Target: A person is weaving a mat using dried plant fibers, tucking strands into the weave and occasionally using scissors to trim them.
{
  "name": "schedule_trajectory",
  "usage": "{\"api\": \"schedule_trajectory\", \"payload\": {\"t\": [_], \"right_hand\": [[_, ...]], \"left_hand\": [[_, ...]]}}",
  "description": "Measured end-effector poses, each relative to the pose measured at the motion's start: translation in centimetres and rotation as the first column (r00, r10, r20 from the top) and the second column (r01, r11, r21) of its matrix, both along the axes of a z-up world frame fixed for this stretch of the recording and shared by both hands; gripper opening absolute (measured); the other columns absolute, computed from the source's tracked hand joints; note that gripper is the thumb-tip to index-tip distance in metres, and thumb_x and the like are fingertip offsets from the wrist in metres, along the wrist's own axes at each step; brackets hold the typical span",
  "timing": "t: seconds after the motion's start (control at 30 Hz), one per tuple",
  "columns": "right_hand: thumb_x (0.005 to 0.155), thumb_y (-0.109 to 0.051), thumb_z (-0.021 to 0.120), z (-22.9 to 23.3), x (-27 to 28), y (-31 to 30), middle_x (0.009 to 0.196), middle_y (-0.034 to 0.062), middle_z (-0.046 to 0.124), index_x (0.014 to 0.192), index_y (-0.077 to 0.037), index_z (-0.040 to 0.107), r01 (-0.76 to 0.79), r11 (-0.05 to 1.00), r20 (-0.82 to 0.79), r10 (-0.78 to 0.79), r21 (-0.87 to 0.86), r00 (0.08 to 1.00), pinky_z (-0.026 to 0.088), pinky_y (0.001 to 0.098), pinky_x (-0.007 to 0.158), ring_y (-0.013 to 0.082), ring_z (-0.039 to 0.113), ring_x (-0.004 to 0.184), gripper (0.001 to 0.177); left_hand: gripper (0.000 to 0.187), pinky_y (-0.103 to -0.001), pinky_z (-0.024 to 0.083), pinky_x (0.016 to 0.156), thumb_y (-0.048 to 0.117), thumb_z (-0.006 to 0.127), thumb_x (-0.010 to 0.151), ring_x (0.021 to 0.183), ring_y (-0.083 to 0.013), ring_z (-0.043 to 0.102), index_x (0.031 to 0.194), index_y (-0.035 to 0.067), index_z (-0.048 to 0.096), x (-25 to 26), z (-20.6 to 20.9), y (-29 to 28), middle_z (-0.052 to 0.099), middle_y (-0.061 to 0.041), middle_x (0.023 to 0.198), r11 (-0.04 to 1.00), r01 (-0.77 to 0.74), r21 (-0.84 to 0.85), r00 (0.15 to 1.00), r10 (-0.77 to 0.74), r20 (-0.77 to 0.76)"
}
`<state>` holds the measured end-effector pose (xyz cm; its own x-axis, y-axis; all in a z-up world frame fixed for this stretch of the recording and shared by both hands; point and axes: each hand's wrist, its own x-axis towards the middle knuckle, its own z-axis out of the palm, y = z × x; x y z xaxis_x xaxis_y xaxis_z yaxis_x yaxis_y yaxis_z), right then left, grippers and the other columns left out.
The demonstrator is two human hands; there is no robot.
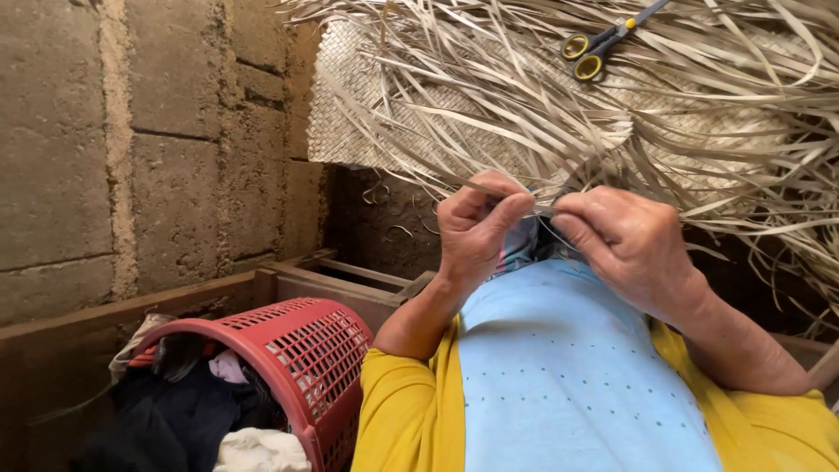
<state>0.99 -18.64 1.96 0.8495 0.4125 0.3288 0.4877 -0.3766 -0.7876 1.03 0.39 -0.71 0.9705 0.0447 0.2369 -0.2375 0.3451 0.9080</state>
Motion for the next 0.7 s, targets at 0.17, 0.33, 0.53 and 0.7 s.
{"api": "schedule_trajectory", "payload": {"t": [0.17, 0.33, 0.53, 0.7], "right_hand": [[0.099, -0.008, 0.064, 1.0, -0.1, 1.2, 0.09, 0.0107, 0.071, 0.095, 0.0, 0.069, -0.077, 0.996, 0.199, 0.066, 0.047, 0.978, 0.055, 0.0393, 0.081, 0.0291, 0.065, 0.08, 0.01], [0.092, -0.006, 0.07, -0.9, -0.3, 0.6, 0.102, 0.0137, 0.07, 0.095, -0.001, 0.07, -0.2, 0.979, 0.175, 0.189, 0.045, 0.966, 0.053, 0.0411, 0.088, 0.03, 0.067, 0.091, 0.005], [0.085, -0.017, 0.072, -1.8, -1.7, -4.7, 0.128, 0.0085, 0.068, 0.089, -0.01, 0.076, -0.279, 0.96, -0.002, 0.279, 0.021, 0.96, 0.048, 0.0375, 0.098, 0.025, 0.061, 0.107, 0.009], [0.082, -0.02, 0.07, -1.7, -2.9, -7.4, 0.125, 0.0019, 0.075, 0.089, -0.013, 0.079, -0.367, 0.93, -0.051, 0.367, -0.001, 0.929, 0.056, 0.0343, 0.092, 0.0224, 0.068, 0.106, 0.014]], "left_hand": [[0.08, -0.024, 0.024, 0.055, 0.078, 0.056, 0.095, 0.061, -0.0061, 0.03, 0.129, 0.006, 0.066, -0.2, -0.9, 0.3, 0.033, 0.008, 0.072, 0.901, 0.429, -0.061, 0.854, -0.427, -0.297], [0.014, -0.02, 0.043, 0.06, 0.021, 0.066, 0.102, 0.069, -0.0039, 0.054, 0.101, 0.008, 0.072, 1.7, -1.2, -0.1, 0.062, 0.003, 0.08, 0.997, 0.064, -0.051, 0.954, -0.076, -0.289], [0.026, -0.02, 0.031, 0.041, 0.026, 0.061, 0.106, 0.049, -0.0041, 0.035, 0.094, 0.006, 0.07, 6.7, -6.7, 4.0, 0.043, 0.005, 0.062, 0.988, -0.135, -0.069, 0.974, 0.12, -0.192], [0.024, -0.019, 0.046, 0.036, 0.023, 0.067, 0.104, 0.046, -0.0039, 0.045, 0.091, 0.004, 0.075, 8.9, -9.8, 5.5, 0.073, -0.003, 0.081, 0.969, -0.228, -0.093, 0.967, 0.215, -0.139]]}}
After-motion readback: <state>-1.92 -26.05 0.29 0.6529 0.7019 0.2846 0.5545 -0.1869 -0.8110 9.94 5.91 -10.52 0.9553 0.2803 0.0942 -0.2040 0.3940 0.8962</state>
